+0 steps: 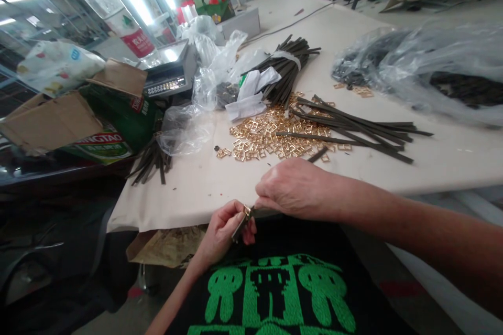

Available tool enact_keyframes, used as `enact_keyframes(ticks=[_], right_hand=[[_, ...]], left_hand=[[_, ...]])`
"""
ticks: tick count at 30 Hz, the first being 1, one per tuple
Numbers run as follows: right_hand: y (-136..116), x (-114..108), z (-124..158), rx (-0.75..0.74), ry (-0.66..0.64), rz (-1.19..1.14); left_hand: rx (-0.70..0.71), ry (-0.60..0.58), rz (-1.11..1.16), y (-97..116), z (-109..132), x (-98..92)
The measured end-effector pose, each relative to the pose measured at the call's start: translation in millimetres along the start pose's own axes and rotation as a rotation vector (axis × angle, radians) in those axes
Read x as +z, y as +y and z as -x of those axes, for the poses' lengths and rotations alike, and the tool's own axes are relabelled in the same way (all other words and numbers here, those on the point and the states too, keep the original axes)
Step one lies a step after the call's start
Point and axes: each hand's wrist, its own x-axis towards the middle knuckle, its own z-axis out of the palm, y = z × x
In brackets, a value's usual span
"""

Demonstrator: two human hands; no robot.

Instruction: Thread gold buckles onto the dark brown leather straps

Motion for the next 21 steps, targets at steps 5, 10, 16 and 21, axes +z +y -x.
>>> enact_keyframes(ticks=[5,10,16,21], right_hand=[[21,5,-34,-0.199,0.132,0.160],[13,29,-28,-0.105,0.440,-0.035],[-20,70,4,0.252,0.559,-0.686],[-37,90,13,0.488,0.494,-1.064]], left_hand=[[0.033,0.084,0.097,-10,-13,-1.6],[0.048,0.133,0.150,-12,-17,0.6],[0.051,0.124,0.087,-15,-19,0.3],[0.090,0.125,-0.068,-13,-16,3.4]])
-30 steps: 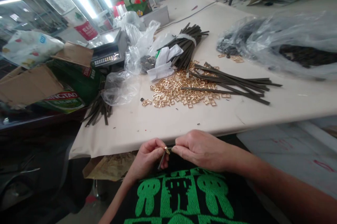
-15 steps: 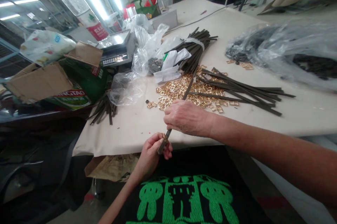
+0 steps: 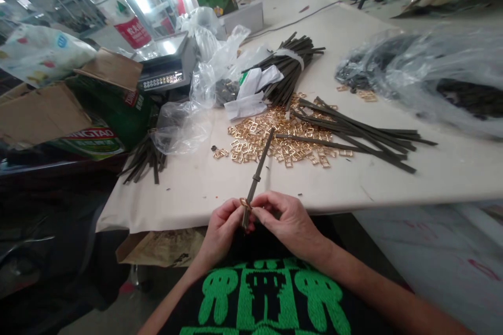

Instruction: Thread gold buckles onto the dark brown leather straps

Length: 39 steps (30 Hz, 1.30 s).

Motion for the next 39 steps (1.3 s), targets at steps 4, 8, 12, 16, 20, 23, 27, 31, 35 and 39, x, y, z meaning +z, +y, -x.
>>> enact_keyframes(ticks=[4,8,12,16,20,23,27,31,35,39], right_hand=[[7,4,5,0.068,0.051,-0.038],[11,5,9,0.077,0.065,-0.053],[13,5,12,0.073,0.082,-0.012],[11,4,11,0.097,0.059,0.008],[7,2,7,0.095,0.041,0.106],[9,1,6,0.097,0.011,0.065],[15,-2,11,-0.040,0.063,0.054],[22,-5,18,-0.380,0.056,0.257],[24,-2,18,-0.482,0.066,0.220],[18,2,14,-0.389,0.110,0.042]], left_hand=[[0.109,-0.001,-0.229,3,4,0.9],[0.186,0.014,-0.491,2,5,0.1],[0.218,-0.001,-0.591,0,4,0.6],[0.242,-0.053,-0.668,0,3,1.6],[0.254,-0.093,-0.729,-2,2,2.4],[0.187,-0.096,-0.622,-6,3,4.2],[0.004,-0.051,-0.276,-9,2,7.5],[-0.044,-0.001,-0.137,-8,-1,9.1],[-0.038,-0.015,-0.157,-9,-1,9.2],[0.008,-0.003,-0.361,-13,0,8.4]])
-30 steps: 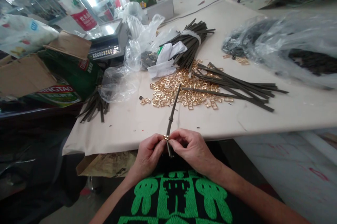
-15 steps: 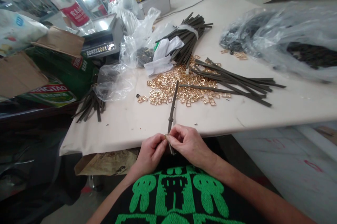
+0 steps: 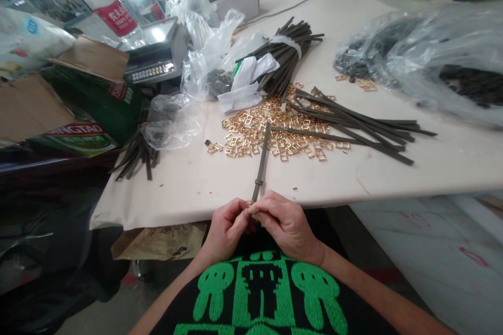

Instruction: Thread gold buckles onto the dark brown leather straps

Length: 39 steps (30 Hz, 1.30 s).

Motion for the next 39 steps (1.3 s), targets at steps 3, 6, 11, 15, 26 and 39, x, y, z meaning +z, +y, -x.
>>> enact_keyframes(ticks=[3,6,11,15,26,39], right_hand=[[-4,3,-2,0.089,0.011,-0.058],[-5,4,0,0.172,0.029,-0.084],[-3,2,4,0.276,0.065,-0.136],[-1,2,5,0.501,0.013,-0.321],[-1,1,1,0.203,0.025,-0.194],[8,-18,-35,-0.021,-0.521,0.246]], left_hand=[[0.097,0.084,-0.201,-1,-1,1.0],[0.142,0.107,-0.254,0,-2,2.6],[0.108,0.142,-0.200,1,-4,2.6],[0.103,0.136,-0.183,0,-4,0.3],[0.120,0.130,-0.178,0,-4,-4.8],[0.007,-0.094,-0.033,12,0,-25.9]])
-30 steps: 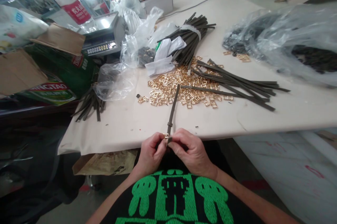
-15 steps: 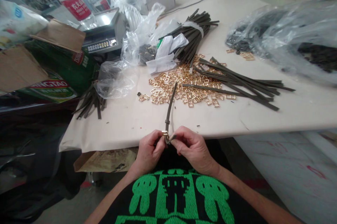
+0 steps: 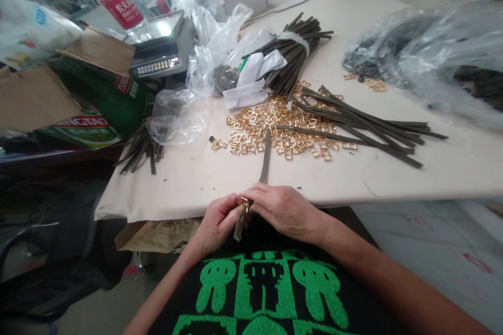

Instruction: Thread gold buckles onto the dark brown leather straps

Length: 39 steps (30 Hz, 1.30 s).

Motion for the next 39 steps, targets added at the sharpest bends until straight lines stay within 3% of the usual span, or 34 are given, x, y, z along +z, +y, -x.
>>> enact_keyframes(ticks=[5,9,12,15,20,28,39], right_hand=[[-3,-12,-16,0.020,-0.062,-0.095],[-12,-19,-22,0.217,-0.272,-0.253],[-17,-24,-27,0.241,-0.338,-0.250],[-19,-27,-33,0.186,-0.294,-0.205],[-17,-22,-40,0.178,-0.172,-0.114],[-12,-16,-41,0.180,-0.093,-0.051],[-13,-11,-43,0.083,-0.086,0.078]], left_hand=[[-0.086,-0.008,0.257,-2,8,-3.4],[-0.124,-0.051,0.346,0,11,-7.7],[-0.135,-0.084,0.424,-2,11,-10.0],[-0.123,-0.059,0.526,-8,8,-7.4],[-0.080,0.150,0.657,-13,5,0.1],[0.043,0.273,0.425,-8,11,0.8],[0.019,0.393,0.456,-12,7,2.9]])
